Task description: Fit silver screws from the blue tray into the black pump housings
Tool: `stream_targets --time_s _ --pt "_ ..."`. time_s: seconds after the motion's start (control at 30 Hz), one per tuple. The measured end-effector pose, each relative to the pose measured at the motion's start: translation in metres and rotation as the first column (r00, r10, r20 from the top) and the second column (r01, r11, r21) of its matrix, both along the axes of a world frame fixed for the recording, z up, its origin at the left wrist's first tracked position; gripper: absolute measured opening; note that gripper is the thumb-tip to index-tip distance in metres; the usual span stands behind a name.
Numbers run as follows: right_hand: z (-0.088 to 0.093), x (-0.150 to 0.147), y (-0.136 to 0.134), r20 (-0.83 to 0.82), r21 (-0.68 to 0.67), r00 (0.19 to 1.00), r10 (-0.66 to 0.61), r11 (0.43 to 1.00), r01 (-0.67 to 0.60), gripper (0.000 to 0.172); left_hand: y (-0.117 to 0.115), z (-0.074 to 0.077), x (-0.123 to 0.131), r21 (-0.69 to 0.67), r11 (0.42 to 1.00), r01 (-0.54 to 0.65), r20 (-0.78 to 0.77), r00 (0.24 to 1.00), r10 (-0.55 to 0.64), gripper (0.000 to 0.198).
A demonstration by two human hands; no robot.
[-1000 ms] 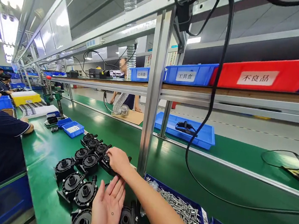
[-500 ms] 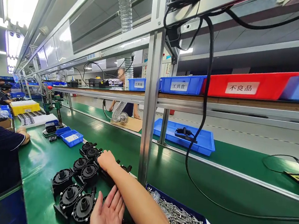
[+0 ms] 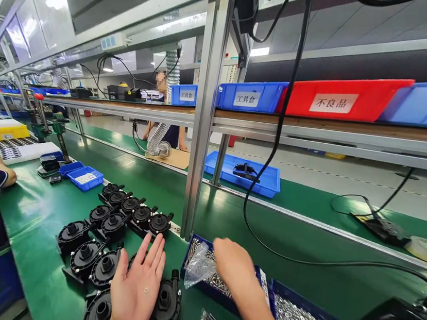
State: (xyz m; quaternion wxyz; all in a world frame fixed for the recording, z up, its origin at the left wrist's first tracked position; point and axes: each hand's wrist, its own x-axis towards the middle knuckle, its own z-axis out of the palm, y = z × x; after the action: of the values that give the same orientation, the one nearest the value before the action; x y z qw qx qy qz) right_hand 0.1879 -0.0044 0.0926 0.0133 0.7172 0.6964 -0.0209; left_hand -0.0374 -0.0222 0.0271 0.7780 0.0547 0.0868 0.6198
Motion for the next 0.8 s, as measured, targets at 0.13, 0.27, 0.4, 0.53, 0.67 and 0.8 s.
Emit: stream_targets --time_s 0.13,0.27,0.4,0.53,0.67,0.8 --pt "-0.030 0.045 -0.031 -0.041 -0.166 0.994 -0.099 0.982 0.091 0.023 -0.005 0.007 0.004 0.036 0.998 0.055 -0.011 0.998 -0.055 0.069" --pt "-0.044 0.045 -0.025 -0.121 -0.199 0.989 -0.090 0.978 0.065 0.026 -0.008 0.012 0.006 0.068 0.995 0.079 -0.043 0.996 -0.076 0.072" --pt "-0.040 0.045 -0.022 -0.160 -0.213 0.982 -0.099 0.975 0.063 0.026 -0.007 0.015 0.006 0.084 0.993 0.078 -0.084 0.994 -0.071 0.072" --pt "-0.029 0.053 -0.029 -0.162 -0.193 0.980 -0.118 0.977 0.086 0.027 -0.005 0.017 0.004 0.078 0.995 0.060 -0.086 0.995 -0.053 0.070" --pt "-0.012 0.036 -0.043 -0.227 -0.096 0.972 -0.066 0.994 0.045 0.029 -0.005 0.016 0.003 0.069 0.997 0.043 -0.075 0.997 -0.037 0.070" --pt "-0.008 -0.025 -0.059 -0.656 0.183 0.698 0.286 0.958 -0.220 0.037 -0.004 0.015 0.003 0.055 0.998 0.021 -0.072 0.997 -0.017 0.071"
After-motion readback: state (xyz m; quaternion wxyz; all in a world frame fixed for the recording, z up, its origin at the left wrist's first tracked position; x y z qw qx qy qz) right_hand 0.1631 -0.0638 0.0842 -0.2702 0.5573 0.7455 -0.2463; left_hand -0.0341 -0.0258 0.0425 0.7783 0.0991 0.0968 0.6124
